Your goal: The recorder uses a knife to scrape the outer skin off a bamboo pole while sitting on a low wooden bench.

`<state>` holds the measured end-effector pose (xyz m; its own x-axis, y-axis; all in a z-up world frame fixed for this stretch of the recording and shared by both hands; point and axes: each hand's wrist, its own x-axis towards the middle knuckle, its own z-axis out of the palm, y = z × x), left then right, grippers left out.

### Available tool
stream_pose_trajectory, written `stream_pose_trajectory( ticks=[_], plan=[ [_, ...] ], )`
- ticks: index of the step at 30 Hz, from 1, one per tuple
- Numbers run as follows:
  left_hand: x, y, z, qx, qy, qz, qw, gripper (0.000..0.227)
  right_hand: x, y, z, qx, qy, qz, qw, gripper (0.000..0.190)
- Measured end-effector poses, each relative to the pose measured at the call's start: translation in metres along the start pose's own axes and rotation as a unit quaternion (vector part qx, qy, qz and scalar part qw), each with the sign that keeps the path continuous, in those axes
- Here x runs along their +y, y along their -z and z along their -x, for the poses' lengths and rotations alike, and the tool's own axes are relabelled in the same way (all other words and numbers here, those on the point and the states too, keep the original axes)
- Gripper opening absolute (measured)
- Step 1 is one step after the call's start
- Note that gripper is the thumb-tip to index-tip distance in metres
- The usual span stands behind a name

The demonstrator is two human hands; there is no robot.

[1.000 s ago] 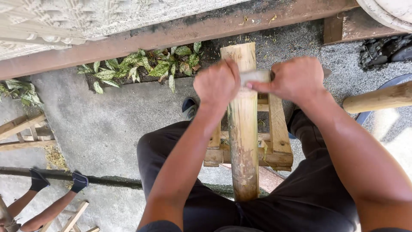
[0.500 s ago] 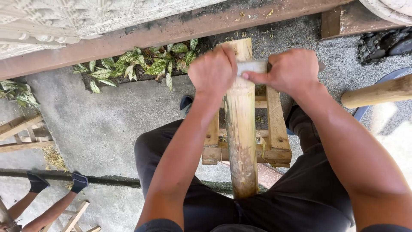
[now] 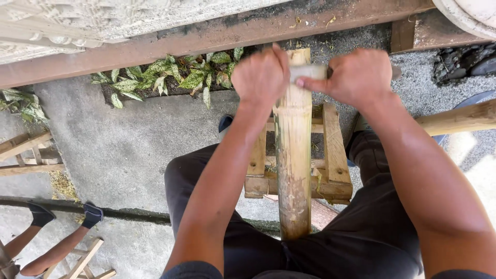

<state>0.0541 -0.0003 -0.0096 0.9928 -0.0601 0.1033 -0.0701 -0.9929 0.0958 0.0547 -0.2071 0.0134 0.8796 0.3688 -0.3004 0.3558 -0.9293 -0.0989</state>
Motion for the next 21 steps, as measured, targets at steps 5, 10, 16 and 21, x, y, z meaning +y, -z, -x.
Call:
stream_pose_trajectory(
  ticks=[5,10,16,21],
  plan=[
    [-0.006,-0.008,0.016,0.037,-0.008,0.029,0.999,0.050,-0.003,0.004,0.010,0.017,0.018,0.012,1.000,0.087],
    [-0.005,-0.006,-0.004,0.009,0.004,0.015,1.000,0.053,0.001,0.001,-0.004,0.070,0.025,0.033,0.997,0.084],
    [-0.007,-0.010,0.001,-0.014,-0.009,0.027,0.999,0.054,0.001,0.007,0.000,0.056,0.026,0.028,0.998,0.083],
    [-0.007,-0.013,-0.022,-0.027,0.021,0.023,0.999,0.055,0.006,0.000,-0.015,0.119,0.026,0.035,0.992,0.087]
  ],
)
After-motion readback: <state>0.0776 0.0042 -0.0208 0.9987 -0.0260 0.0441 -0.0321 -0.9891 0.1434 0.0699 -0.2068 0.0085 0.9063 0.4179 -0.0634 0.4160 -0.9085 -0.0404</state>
